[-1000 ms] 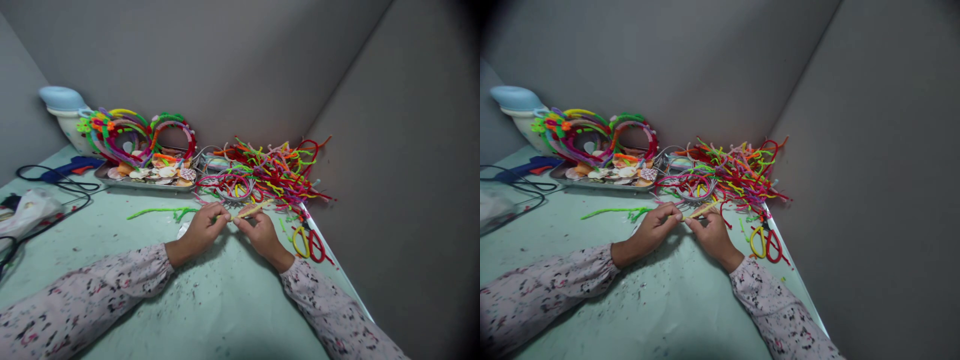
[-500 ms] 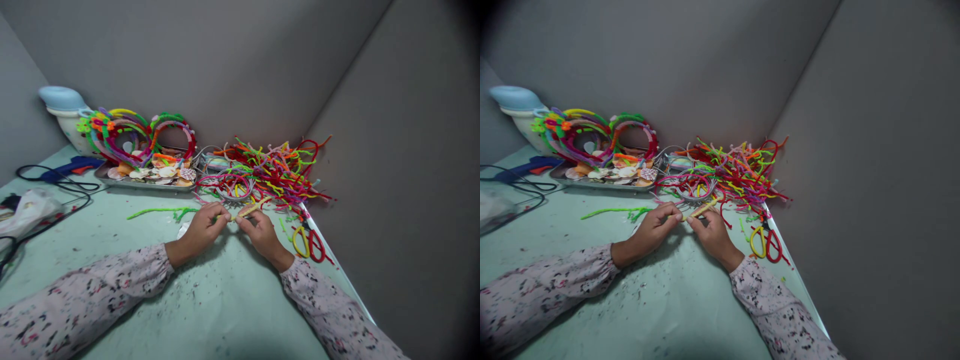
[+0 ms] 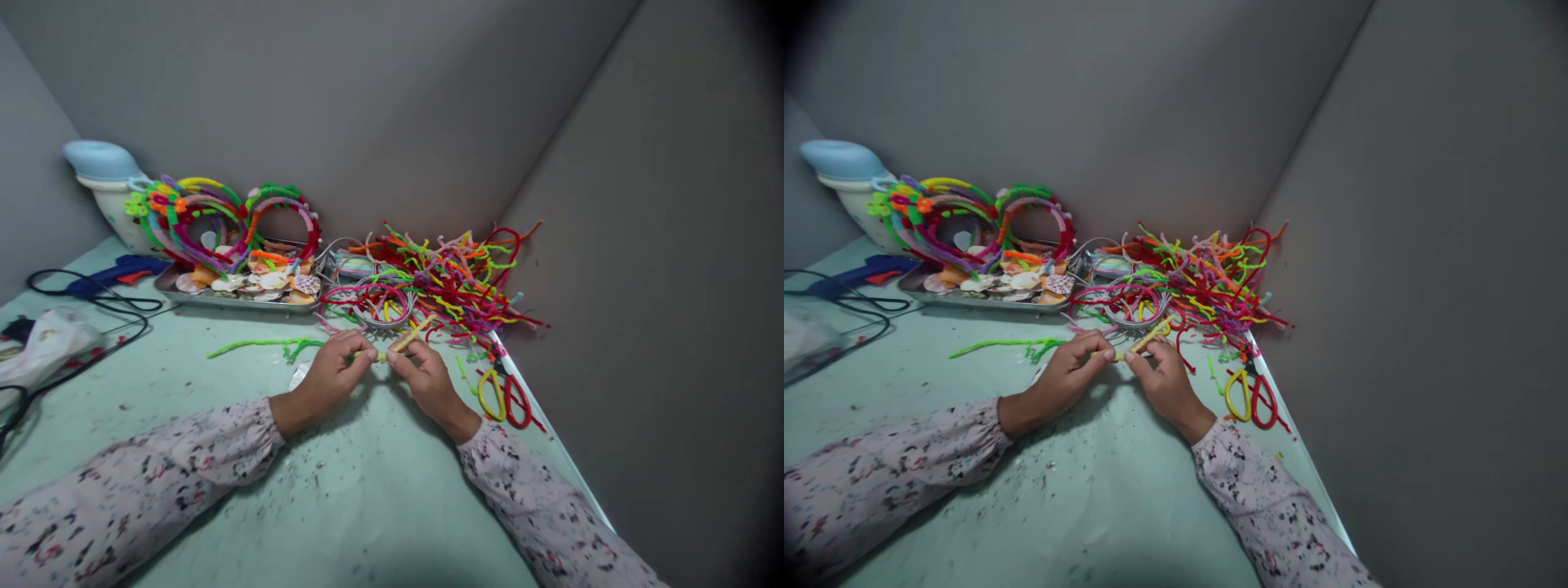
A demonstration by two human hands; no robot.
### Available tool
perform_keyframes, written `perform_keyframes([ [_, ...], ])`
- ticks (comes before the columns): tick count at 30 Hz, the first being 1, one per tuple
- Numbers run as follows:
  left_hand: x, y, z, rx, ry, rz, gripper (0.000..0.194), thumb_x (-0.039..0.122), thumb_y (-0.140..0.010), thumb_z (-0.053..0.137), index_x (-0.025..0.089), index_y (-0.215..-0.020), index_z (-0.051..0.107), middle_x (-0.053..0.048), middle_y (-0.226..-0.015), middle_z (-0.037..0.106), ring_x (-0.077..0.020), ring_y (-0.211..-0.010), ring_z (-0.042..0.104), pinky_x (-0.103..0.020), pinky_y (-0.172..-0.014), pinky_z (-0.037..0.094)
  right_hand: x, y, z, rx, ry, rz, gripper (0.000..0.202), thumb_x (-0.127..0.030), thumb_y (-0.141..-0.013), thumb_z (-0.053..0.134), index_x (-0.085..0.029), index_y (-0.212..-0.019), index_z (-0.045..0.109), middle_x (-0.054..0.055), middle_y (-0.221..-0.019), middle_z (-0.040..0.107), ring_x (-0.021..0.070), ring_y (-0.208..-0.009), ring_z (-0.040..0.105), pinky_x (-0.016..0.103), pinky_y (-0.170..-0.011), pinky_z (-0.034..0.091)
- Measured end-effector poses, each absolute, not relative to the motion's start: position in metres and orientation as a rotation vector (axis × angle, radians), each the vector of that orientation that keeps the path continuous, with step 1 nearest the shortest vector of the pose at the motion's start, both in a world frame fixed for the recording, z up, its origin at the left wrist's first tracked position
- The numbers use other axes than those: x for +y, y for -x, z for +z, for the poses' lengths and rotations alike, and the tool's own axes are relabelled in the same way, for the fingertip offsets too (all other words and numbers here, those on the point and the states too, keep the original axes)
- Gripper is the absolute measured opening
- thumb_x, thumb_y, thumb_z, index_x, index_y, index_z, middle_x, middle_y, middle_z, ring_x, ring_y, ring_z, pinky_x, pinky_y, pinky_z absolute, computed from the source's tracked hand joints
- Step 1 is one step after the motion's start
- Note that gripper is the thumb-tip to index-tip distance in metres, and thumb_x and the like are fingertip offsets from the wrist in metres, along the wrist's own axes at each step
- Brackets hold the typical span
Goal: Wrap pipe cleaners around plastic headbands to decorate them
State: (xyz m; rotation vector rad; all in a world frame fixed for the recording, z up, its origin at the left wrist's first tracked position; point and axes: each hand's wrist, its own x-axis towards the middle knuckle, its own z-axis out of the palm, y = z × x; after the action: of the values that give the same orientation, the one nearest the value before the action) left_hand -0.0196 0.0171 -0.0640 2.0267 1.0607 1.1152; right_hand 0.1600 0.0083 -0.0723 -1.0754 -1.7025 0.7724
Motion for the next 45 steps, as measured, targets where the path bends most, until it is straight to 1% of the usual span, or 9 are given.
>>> perform_keyframes([
  [5, 0.0172, 0.0197, -0.0638, 1.039, -2.04, 1.107, 0.023, 0.026, -0.089, 0.048, 0.017, -0.069, 0.054, 0.001, -0.068, 0.052, -0.015, -0.07, 0.05, -0.028, -0.068, 0.038, 0.0087, -0.1601, -0.0727, -1.68, 1.111, 0.785, 0.017, -0.032, -0.084, 0.056, -0.02, -0.072, 0.059, 0.001, -0.075, 0.057, 0.0176, -0.077, 0.053, 0.031, -0.07, 0.043],
  [9, 0.0171, 0.0198, -0.0643, 1.018, -2.053, 1.103, 0.023, 0.025, -0.089, 0.048, 0.017, -0.068, 0.053, 0.001, -0.068, 0.052, -0.0148, -0.071, 0.05, -0.028, -0.069, 0.038, 0.0094, -0.1604, -0.0719, -1.679, 1.137, 0.817, 0.019, -0.032, -0.085, 0.056, -0.02, -0.07, 0.057, 0.0, -0.074, 0.055, 0.017, -0.077, 0.052, 0.031, -0.071, 0.042],
  [13, 0.0173, 0.0201, -0.0652, 1.035, -2.028, 1.106, 0.022, 0.026, -0.089, 0.048, 0.016, -0.07, 0.055, 0.0, -0.069, 0.052, -0.0147, -0.071, 0.049, -0.027, -0.069, 0.038, 0.0091, -0.1598, -0.0721, -1.691, 1.134, 0.77, 0.02, -0.033, -0.085, 0.056, -0.02, -0.071, 0.058, 0.001, -0.076, 0.057, 0.0177, -0.079, 0.053, 0.032, -0.074, 0.043],
  [18, 0.0176, 0.0208, -0.0659, 1.045, -1.912, 1.132, 0.023, 0.028, -0.09, 0.047, 0.016, -0.072, 0.054, 0.0, -0.072, 0.052, -0.0146, -0.071, 0.049, -0.026, -0.067, 0.037, 0.0062, -0.1585, -0.0703, -1.748, 1.101, 0.49, 0.009, -0.029, -0.084, 0.06, -0.021, -0.084, 0.06, 0.003, -0.088, 0.061, 0.02, -0.09, 0.056, 0.036, -0.084, 0.043],
  [21, 0.0173, 0.0204, -0.0655, 1.057, -1.833, 1.156, 0.023, 0.029, -0.091, 0.046, 0.017, -0.072, 0.052, 0.001, -0.071, 0.05, -0.014, -0.07, 0.047, -0.026, -0.066, 0.037, 0.005, -0.1581, -0.069, -1.735, 1.075, 0.277, 0.014, -0.027, -0.081, 0.065, -0.021, -0.091, 0.058, 0.003, -0.092, 0.06, 0.0204, -0.093, 0.055, 0.038, -0.087, 0.043],
  [25, 0.0165, 0.0201, -0.0655, 1.055, -1.8, 1.157, 0.024, 0.029, -0.091, 0.046, 0.017, -0.072, 0.052, 0.001, -0.071, 0.048, -0.0137, -0.07, 0.046, -0.026, -0.066, 0.036, 0.0039, -0.1575, -0.068, -1.755, 1.02, 0.042, 0.013, -0.026, -0.08, 0.068, -0.022, -0.088, 0.06, 0.004, -0.091, 0.061, 0.0205, -0.092, 0.056, 0.039, -0.085, 0.044],
  [28, 0.0163, 0.0204, -0.0657, 1.053, -1.797, 1.163, 0.024, 0.029, -0.091, 0.046, 0.017, -0.072, 0.052, 0.001, -0.071, 0.048, -0.0136, -0.07, 0.046, -0.026, -0.066, 0.036, 0.0028, -0.157, -0.0681, -1.795, 1.0, -0.047, 0.009, -0.025, -0.08, 0.068, -0.024, -0.087, 0.063, 0.003, -0.09, 0.062, 0.0203, -0.089, 0.057, 0.04, -0.083, 0.044],
  [35, 0.0175, 0.0207, -0.0655, 1.041, -1.822, 1.148, 0.023, 0.03, -0.09, 0.047, 0.016, -0.073, 0.054, 0.001, -0.071, 0.05, -0.0138, -0.071, 0.047, -0.026, -0.067, 0.037, 0.0029, -0.1565, -0.0695, -1.845, 1.017, -0.083, 0.006, -0.024, -0.081, 0.067, -0.025, -0.087, 0.066, 0.003, -0.087, 0.063, 0.02, -0.086, 0.057, 0.039, -0.079, 0.045],
  [45, 0.0176, 0.0201, -0.0659, 1.048, -1.853, 1.148, 0.022, 0.029, -0.09, 0.047, 0.017, -0.073, 0.054, 0.0, -0.072, 0.052, -0.0146, -0.072, 0.049, -0.027, -0.068, 0.038, 0.0047, -0.157, -0.0719, -1.834, 1.01, -0.032, 0.008, -0.022, -0.082, 0.067, -0.025, -0.09, 0.066, 0.003, -0.089, 0.063, 0.0191, -0.087, 0.057, 0.038, -0.08, 0.046],
])
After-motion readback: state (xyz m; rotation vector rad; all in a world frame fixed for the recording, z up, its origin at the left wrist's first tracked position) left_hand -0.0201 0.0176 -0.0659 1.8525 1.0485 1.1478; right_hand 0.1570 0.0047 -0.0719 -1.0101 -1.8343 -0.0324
